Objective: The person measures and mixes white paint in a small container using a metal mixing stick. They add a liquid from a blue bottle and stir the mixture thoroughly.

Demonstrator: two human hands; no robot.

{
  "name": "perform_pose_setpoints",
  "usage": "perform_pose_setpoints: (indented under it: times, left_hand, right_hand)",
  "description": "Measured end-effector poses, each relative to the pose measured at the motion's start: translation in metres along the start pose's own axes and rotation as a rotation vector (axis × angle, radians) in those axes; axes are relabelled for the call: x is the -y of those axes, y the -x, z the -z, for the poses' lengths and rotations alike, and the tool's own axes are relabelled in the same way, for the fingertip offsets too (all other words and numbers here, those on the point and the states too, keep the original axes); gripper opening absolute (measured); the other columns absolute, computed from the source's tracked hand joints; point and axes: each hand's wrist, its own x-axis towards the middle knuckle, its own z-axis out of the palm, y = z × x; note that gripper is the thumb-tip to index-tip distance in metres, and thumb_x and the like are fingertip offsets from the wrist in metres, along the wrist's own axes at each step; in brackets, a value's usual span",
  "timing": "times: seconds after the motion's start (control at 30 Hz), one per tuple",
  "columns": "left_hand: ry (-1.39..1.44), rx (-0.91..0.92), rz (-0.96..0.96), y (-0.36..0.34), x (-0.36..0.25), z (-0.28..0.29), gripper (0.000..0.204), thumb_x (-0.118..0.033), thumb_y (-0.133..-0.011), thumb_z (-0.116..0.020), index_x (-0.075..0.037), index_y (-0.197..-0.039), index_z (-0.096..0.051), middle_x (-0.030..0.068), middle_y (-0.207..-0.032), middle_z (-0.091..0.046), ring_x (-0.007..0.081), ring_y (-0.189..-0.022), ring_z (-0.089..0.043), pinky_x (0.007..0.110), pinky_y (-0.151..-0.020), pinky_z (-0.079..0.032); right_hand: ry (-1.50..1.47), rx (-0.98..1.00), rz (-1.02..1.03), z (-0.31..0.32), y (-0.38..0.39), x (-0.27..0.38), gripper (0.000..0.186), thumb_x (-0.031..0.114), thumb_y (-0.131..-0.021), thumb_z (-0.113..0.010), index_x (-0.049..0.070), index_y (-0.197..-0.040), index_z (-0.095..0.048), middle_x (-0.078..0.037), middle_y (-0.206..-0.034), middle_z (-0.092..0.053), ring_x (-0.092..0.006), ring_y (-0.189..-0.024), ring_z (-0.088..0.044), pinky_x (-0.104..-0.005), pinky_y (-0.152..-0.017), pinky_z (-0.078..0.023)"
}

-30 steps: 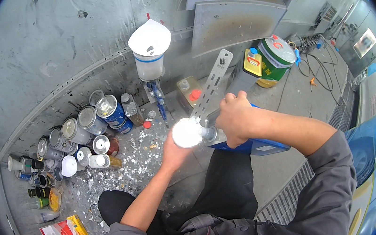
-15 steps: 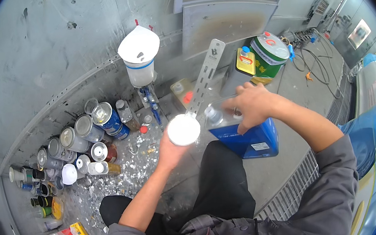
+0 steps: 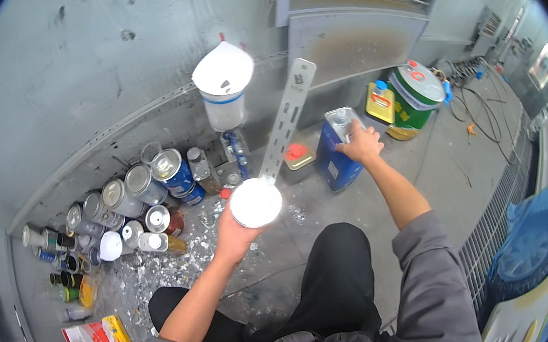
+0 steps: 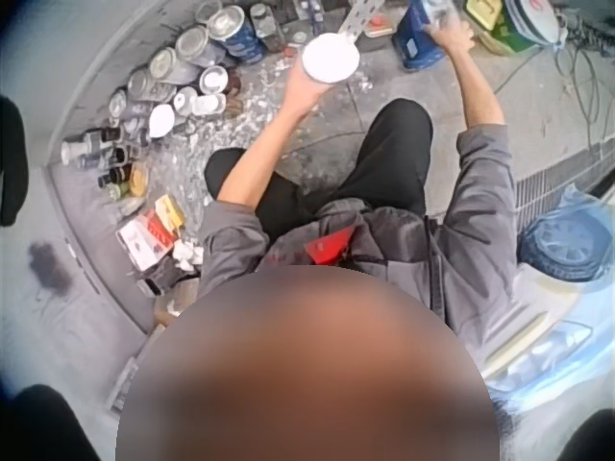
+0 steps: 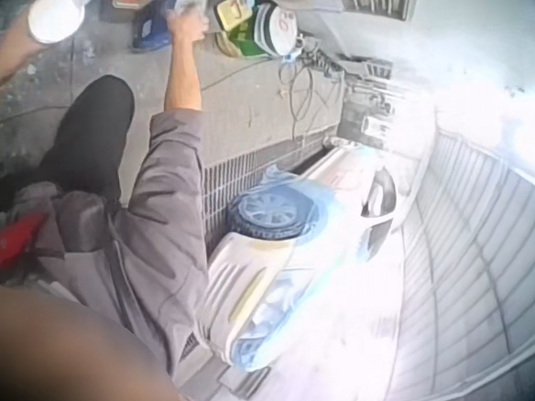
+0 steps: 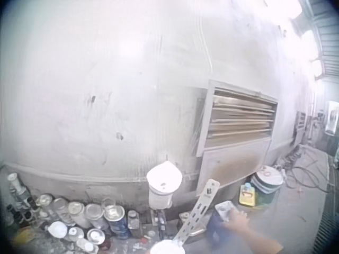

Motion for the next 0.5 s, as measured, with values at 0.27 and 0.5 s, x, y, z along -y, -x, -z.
perform_pose_setpoints:
  times: [0.27, 0.5]
  left_hand:
    - [0.038, -0.047, 0.037, 0.022, 0.009, 0.026, 0.085, -0.005, -0.072, -0.093, -0.002, -0.147, -0.053, 0.0097, -0.138, -0.067, 0.0209, -0.13, -0.062, 0.037, -0.111, -0.048]
    - [-0.04, -0.067, 0.047, 0.019, 0.023, 0.044, 0.087, -0.006, -0.073, -0.093, -0.002, -0.149, -0.051, 0.0103, -0.14, -0.066, 0.0216, -0.132, -0.061, 0.038, -0.113, -0.047]
  right_hand:
    - [0.006, -0.043, -0.104, -0.049, -0.046, 0.016, 0.11, 0.064, -0.074, -0.084, 0.028, -0.164, -0.032, -0.024, -0.152, -0.05, -0.0447, -0.141, -0.048, -0.0621, -0.11, -0.042]
    - [-0.023, -0.363, 0.239, -0.039, -0.028, 0.033, 0.08, 0.056, -0.089, -0.075, 0.015, -0.154, -0.051, -0.024, -0.143, -0.06, -0.0365, -0.126, -0.062, -0.0506, -0.105, -0.047]
